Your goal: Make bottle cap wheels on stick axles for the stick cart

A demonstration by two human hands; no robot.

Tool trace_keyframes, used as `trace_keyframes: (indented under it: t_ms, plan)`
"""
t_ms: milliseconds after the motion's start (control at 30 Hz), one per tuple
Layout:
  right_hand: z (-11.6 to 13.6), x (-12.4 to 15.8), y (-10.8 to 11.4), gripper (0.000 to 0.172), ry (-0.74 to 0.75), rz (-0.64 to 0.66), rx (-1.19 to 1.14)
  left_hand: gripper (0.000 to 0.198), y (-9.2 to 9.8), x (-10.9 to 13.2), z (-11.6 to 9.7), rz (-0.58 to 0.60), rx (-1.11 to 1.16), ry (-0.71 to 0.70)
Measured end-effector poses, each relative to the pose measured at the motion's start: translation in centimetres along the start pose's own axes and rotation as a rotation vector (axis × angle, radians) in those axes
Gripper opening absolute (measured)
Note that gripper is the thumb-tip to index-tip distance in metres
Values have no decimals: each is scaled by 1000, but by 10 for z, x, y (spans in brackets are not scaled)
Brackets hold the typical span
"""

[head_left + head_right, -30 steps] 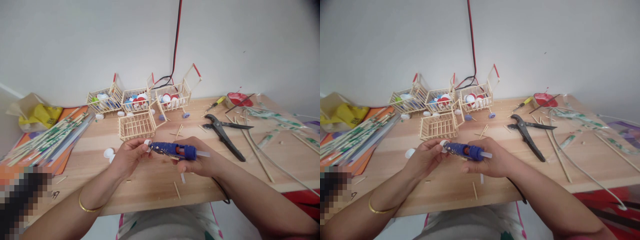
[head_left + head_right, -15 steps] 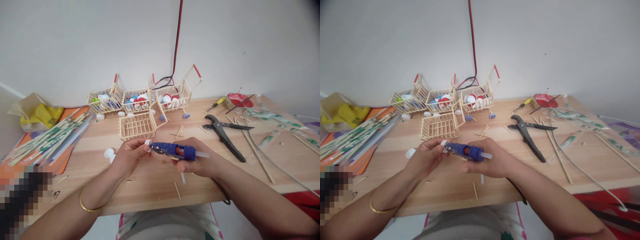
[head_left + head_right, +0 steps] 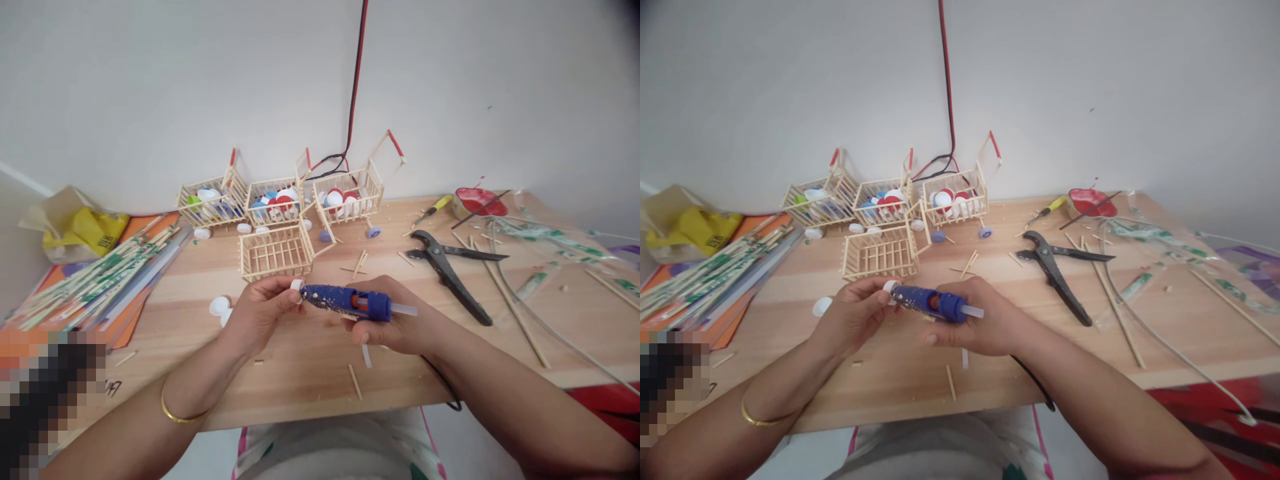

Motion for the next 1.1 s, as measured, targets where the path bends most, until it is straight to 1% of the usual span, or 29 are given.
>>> trace_keyframes:
  t_ms: [233,367,533,667,833,967,1100]
  plan:
    - [1,0,0,55,-9,-7,-22,28,1,0,0,1,-17,-13]
    - [0,0,-1,56,-8,14,-53,28,2,0,0,-10,-20,-28]
    - [-6,0,-2,60,5,9,-32,28,2,0,1,-12,-6,-38]
    - [-8,0,-1,56,10,6,-27,26,3,0,1,-4,-14,-39]
    - [-3,-1,-1,53,29,10,-67,29,2,0,0,-17,-13,-33]
    - [-3,-1,-1,54,1,5,-96,30,2,1,-1,-38,-19,-23]
    - [-4,-1,-1,53,7,4,-89,30,3,1,-1,-40,-15,-20]
Point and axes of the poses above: each hand's wrist, its own x-axis away from the middle knuckle, its own y-axis out of the back of the hand, z = x × y, the point moved 6 cm from there along -x, towards the middle knuckle, and after that the axes turned 13 degrees about -z, right-handed, at the moved point
